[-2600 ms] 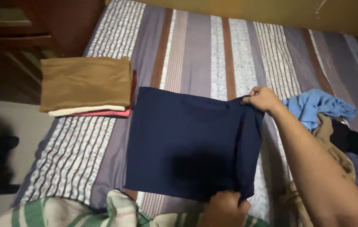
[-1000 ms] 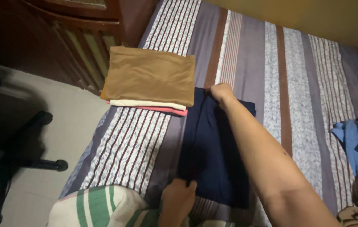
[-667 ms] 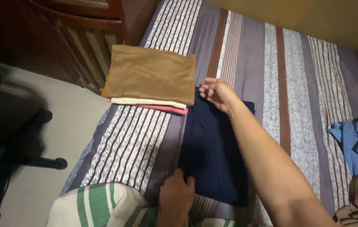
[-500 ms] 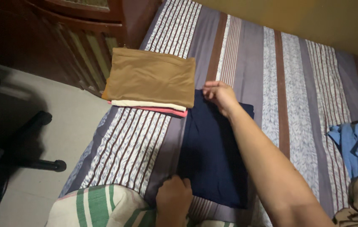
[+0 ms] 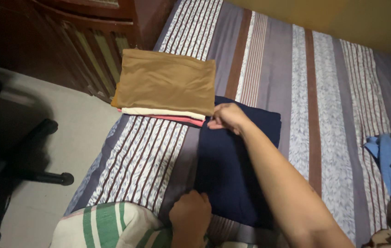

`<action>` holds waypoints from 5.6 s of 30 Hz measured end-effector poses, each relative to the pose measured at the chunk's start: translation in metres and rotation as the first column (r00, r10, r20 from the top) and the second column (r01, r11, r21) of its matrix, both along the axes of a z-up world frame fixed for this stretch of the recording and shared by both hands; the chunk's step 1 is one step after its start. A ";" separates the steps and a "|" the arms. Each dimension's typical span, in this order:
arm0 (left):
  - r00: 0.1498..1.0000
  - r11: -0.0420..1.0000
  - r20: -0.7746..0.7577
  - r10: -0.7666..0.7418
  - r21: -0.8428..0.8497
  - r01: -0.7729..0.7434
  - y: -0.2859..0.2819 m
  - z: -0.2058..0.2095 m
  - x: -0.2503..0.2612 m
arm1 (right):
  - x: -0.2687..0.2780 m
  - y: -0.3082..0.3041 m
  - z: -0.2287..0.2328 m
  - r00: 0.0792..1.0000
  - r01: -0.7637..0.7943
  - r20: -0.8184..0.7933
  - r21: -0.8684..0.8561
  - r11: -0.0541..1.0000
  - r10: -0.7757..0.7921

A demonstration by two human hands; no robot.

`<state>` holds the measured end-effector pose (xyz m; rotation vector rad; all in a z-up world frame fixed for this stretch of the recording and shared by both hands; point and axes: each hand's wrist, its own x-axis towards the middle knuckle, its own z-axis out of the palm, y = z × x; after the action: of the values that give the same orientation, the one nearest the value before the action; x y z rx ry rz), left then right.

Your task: The person folds several shirts on a bed. They smooth and fold a brown shirt, then a navy blue shirt, and finally a tan graphic tee, stacking each folded item on the left side of the bed.

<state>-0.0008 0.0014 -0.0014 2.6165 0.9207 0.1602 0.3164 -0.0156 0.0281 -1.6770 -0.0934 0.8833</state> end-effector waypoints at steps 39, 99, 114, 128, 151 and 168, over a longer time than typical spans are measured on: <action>0.977 0.984 -0.194 -0.087 -0.172 0.054 0.008 0.033 0.018 | -0.162 -0.187 0.026 0.803 0.476 0.594 -0.688 0.548 0.048; 0.654 0.676 0.176 -0.736 0.124 0.727 -0.112 0.033 0.292 | -0.216 -0.345 0.022 0.960 -0.162 0.086 -0.608 0.777 0.267; 0.344 0.406 0.233 -0.909 0.321 0.856 -0.241 0.045 0.369 | -0.195 -0.382 0.014 0.985 -0.043 0.077 -0.755 0.654 0.153; 0.629 0.672 0.235 -0.741 0.232 0.704 -0.159 0.041 0.151 | -0.193 -0.380 0.006 0.982 0.009 0.117 -0.811 0.584 0.147; 0.600 0.608 0.105 -0.793 0.077 0.790 -0.127 0.068 0.002 | -0.195 -0.393 -0.001 0.938 0.248 0.332 -0.440 0.863 -0.100; 0.471 0.284 -0.332 -0.817 0.479 0.831 -0.106 0.014 0.034 | -0.283 -0.299 0.034 0.271 0.360 0.676 -0.732 0.579 0.685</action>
<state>0.0333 -0.1051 0.0127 3.2733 -0.7821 0.1433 0.0330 -0.3146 0.0618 -2.9954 -0.9168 -0.2653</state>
